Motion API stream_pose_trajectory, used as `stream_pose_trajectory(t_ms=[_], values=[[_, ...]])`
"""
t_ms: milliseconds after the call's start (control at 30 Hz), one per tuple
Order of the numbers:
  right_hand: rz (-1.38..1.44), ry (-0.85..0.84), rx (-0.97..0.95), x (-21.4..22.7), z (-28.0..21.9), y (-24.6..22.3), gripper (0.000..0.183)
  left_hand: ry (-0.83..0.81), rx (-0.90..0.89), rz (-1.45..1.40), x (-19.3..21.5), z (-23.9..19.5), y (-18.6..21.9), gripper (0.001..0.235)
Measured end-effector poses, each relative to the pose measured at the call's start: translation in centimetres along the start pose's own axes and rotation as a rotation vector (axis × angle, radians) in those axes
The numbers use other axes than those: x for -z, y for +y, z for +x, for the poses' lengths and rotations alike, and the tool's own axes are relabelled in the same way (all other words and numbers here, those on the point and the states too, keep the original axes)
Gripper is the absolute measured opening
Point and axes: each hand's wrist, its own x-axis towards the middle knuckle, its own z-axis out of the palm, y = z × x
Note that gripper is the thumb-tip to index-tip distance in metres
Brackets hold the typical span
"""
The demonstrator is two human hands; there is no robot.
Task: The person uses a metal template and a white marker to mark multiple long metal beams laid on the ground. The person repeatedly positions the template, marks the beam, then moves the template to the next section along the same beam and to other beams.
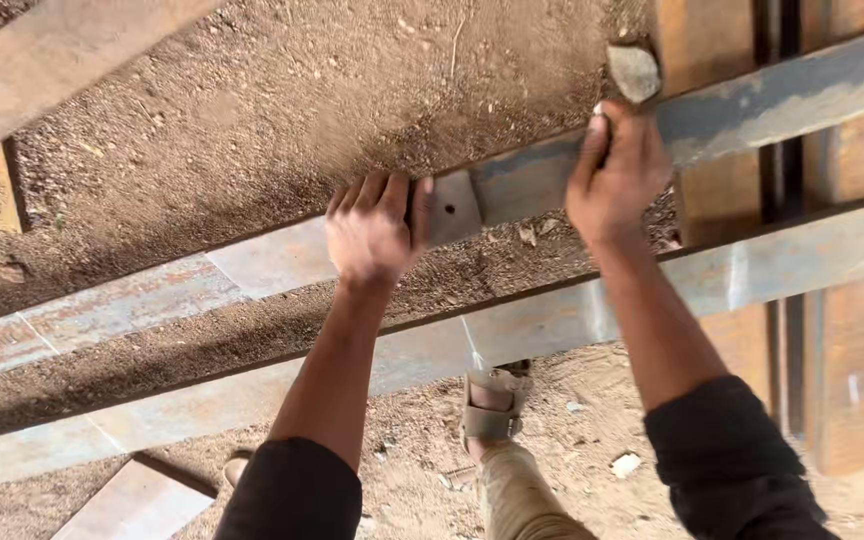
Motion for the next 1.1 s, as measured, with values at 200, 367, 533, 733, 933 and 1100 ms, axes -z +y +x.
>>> stream_pose_trajectory(t_ms=[200,367,533,733,933,1100], values=[[-0.042,0.005,0.002,-0.1,0.6,-0.8,0.009,-0.099,0.033,0.045,-1.2,-0.1,-0.6,0.038],[-0.086,-0.015,-0.019,-0.4,1.1,-1.2,0.007,-0.124,0.041,0.060,-1.7,-0.5,-1.0,0.039],[-0.132,-0.051,-0.022,-1.0,1.4,-1.3,0.004,-0.126,0.035,0.057,-1.8,-0.6,-1.5,0.040],[-0.217,-0.056,0.007,-0.1,1.2,-1.6,0.009,-0.097,0.033,-0.002,-2.5,-0.9,-0.9,0.040],[-0.143,-0.048,-0.194,-0.5,1.1,-1.9,0.011,-0.138,0.012,0.076,-1.3,-0.2,-0.7,0.046],[-0.086,0.057,-0.020,-0.5,0.7,-1.2,0.020,-0.131,-0.031,0.135,-0.1,0.2,-0.4,0.056]])
